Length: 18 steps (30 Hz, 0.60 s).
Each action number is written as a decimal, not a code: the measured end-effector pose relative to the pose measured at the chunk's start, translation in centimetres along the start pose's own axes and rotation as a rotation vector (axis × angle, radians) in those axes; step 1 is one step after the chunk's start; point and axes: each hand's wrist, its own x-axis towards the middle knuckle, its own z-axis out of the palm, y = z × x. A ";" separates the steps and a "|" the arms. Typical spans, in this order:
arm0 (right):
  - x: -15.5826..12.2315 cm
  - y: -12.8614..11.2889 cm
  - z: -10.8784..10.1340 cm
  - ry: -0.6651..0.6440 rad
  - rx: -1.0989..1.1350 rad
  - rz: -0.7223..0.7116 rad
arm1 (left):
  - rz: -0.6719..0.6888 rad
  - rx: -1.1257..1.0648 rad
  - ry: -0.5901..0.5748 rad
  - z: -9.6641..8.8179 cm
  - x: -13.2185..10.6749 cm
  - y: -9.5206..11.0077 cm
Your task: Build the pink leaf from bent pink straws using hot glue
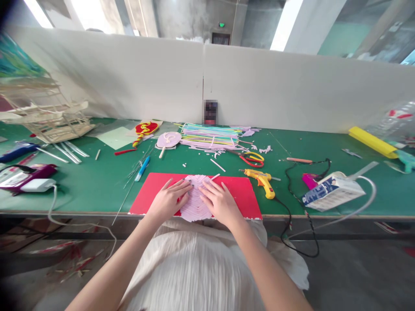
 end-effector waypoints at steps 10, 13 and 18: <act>0.0 0.0 0.0 -0.017 0.002 0.015 | -0.085 -0.009 -0.005 -0.3 0.4 0.3; 0.0 0.1 0.0 -0.015 0.001 0.013 | -0.078 0.001 0.012 -0.3 0.4 0.2; 0.0 0.1 0.0 -0.031 -0.007 0.015 | -0.008 0.044 0.044 -0.1 0.4 0.0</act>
